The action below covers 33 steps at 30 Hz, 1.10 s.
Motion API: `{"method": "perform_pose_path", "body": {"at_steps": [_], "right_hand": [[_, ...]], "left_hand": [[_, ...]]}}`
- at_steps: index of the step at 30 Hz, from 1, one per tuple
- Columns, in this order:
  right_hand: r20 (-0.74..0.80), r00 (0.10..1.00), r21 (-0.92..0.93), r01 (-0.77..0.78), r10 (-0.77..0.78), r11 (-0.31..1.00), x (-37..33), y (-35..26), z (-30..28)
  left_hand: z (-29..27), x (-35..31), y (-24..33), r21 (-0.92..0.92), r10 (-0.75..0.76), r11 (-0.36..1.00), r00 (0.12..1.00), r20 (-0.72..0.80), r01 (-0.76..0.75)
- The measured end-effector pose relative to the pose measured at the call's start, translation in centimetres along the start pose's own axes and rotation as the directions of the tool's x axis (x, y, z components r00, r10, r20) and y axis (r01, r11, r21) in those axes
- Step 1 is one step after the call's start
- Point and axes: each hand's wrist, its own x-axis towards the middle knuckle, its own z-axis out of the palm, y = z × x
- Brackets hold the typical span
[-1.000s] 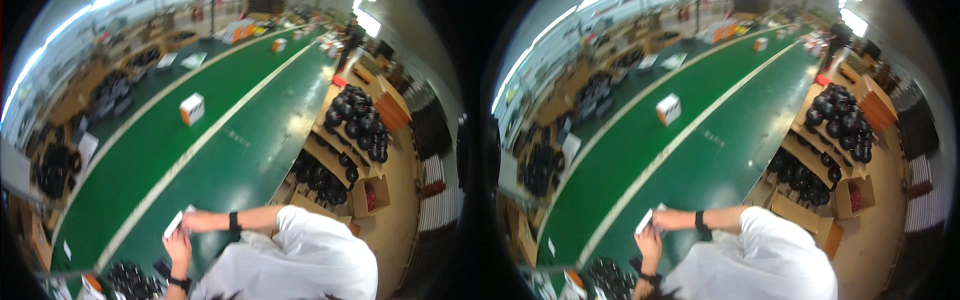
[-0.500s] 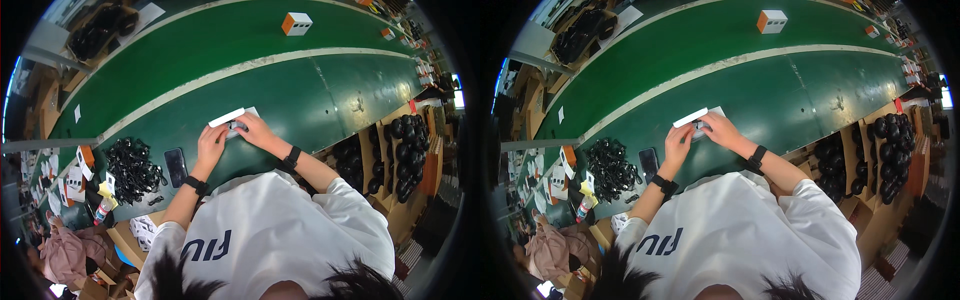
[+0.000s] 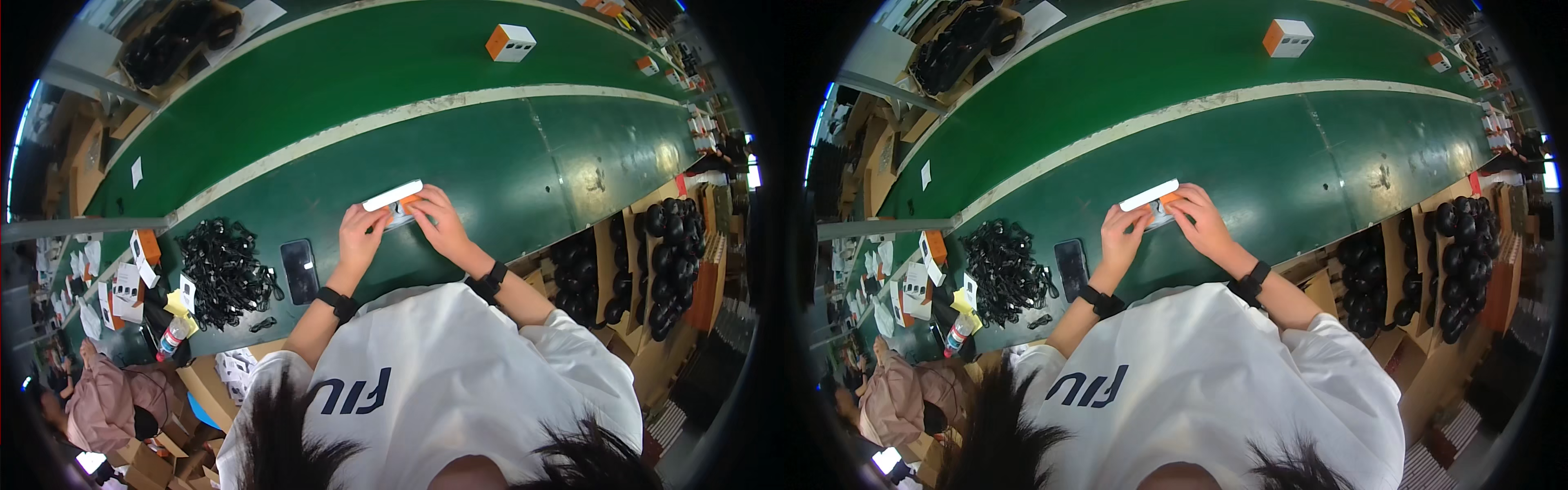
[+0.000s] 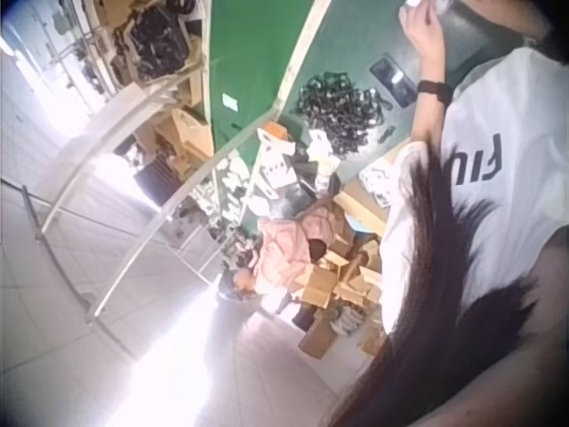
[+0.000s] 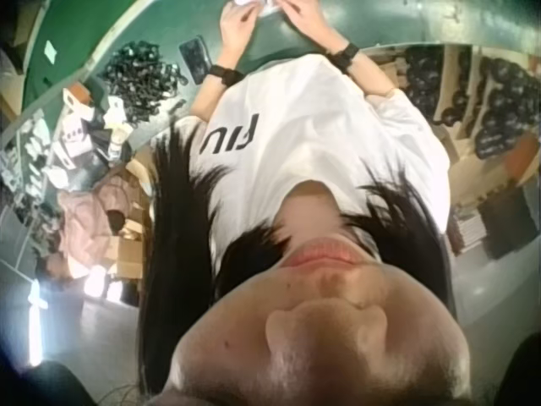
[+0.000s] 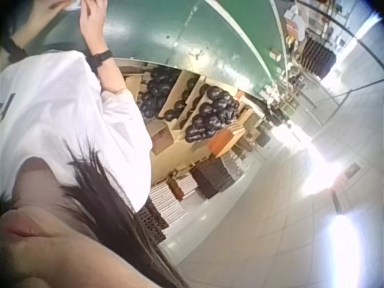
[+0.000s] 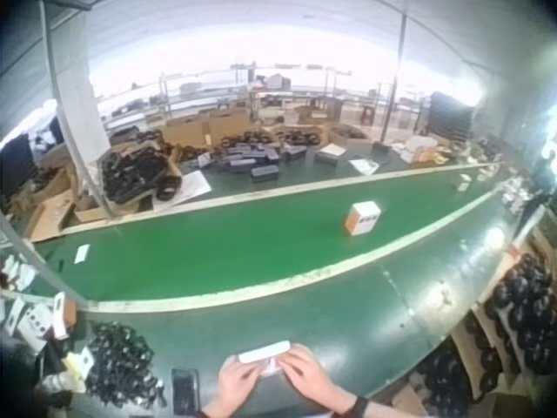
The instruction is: Packing small electronic items or cables into boxes on an assembly line.
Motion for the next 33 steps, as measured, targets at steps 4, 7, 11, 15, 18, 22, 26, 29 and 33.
{"method": "perform_pose_path", "body": {"at_steps": [4,7,11,15,18,22,26,29,33], "right_hand": [[0.053,0.997,-0.073,0.056,-0.052,0.996,0.1,0.8,0.2],[-0.085,0.993,0.149,-0.070,0.084,0.986,0.1,0.9,0.9],[-0.192,0.929,0.467,-0.197,0.316,0.862,-0.1,0.5,1.5],[0.148,0.985,0.124,-0.111,0.092,0.986,0.3,0.6,-1.1],[0.241,0.970,0.088,-0.030,0.008,0.996,0.8,1.4,-2.4],[0.295,0.952,0.073,0.064,-0.083,0.995,1.1,2.1,-3.0],[0.304,0.942,0.081,0.123,-0.142,0.989,1.0,3.0,-3.2],[0.334,0.891,-0.077,0.350,-0.307,0.934,1.9,2.4,-3.2],[0.438,0.887,-0.136,0.225,-0.145,0.965,1.4,1.2,-2.7]], "left_hand": [[-0.4,-0.5,-0.2,-0.150,-0.110,0.985,0.980,-0.165,0.085],[-0.3,-0.2,0.8,-0.221,-0.188,0.966,0.954,-0.233,0.137],[-0.9,-0.8,-0.3,-0.183,-0.023,0.982,0.996,0.086,0.038],[-2.1,-0.1,0.1,-0.151,0.049,0.988,0.974,0.223,-0.016],[-2.0,0.2,-0.6,-0.119,0.080,0.992,0.962,0.260,-0.050],[-1.8,-0.4,-0.5,-0.004,0.137,0.990,0.948,0.286,-0.142],[-1.6,-1.0,0.0,0.176,0.142,0.960,0.923,0.359,-0.216],[-2.1,-1.6,-0.5,0.240,0.113,0.947,0.920,0.376,-0.214],[-1.7,-1.8,-0.3,0.325,0.082,0.915,0.900,0.428,-0.238]]}}
